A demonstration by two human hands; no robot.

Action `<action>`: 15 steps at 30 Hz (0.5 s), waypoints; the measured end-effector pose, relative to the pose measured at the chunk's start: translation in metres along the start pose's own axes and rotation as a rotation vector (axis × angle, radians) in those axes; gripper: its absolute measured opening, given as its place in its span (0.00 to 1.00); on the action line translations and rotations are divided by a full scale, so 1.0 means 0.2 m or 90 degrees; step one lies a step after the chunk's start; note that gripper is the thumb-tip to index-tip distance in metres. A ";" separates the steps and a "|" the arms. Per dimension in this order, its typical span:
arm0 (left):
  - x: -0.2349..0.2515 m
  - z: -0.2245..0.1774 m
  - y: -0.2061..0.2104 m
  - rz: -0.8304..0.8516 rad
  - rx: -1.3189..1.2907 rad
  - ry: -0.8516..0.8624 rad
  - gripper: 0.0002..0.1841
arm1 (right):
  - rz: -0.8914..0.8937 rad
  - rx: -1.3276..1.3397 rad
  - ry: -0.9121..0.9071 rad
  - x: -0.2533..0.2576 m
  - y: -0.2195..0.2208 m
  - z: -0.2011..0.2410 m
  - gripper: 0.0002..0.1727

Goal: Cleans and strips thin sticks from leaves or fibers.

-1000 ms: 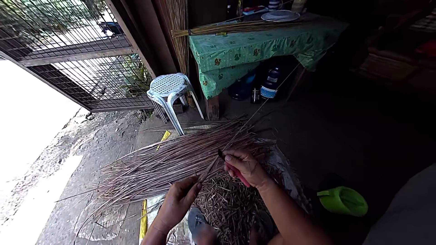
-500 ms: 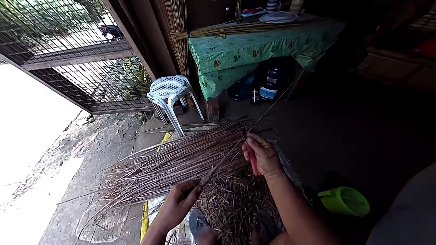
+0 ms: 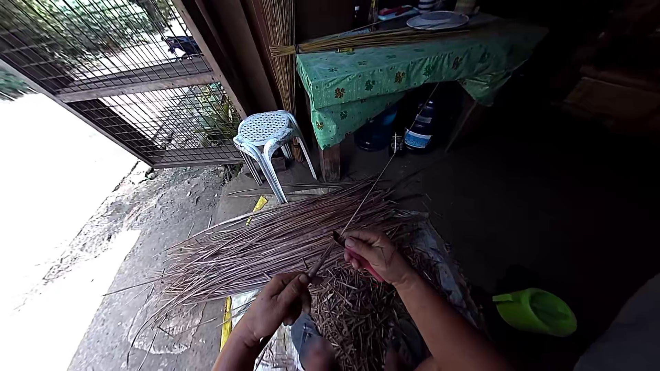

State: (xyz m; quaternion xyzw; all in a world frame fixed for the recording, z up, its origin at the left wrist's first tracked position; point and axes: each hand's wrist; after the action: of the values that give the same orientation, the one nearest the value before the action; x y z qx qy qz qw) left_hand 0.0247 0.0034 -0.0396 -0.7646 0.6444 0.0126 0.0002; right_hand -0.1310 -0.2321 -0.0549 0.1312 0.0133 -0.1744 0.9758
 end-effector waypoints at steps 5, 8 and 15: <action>0.01 0.00 0.01 0.021 0.004 -0.022 0.26 | -0.165 0.090 -0.046 0.03 -0.13 0.04 0.15; 0.01 0.01 0.02 0.025 0.044 -0.046 0.24 | -0.257 0.181 -0.044 0.05 -0.21 0.08 0.17; 0.02 0.03 0.00 -0.014 0.103 -0.080 0.19 | -0.397 0.234 -0.116 0.02 -0.33 0.18 0.16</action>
State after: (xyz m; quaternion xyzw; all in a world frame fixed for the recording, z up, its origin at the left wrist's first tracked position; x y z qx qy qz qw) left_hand 0.0258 -0.0007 -0.0461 -0.7670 0.6334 0.0085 0.1027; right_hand -0.1502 -0.3019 -0.0377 0.2777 -0.0659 -0.4736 0.8332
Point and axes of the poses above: each hand's wrist, its own x-axis towards the middle knuckle, its own y-axis out of the palm, z = x × y, and after that the axes turned 9 degrees about y, right-handed
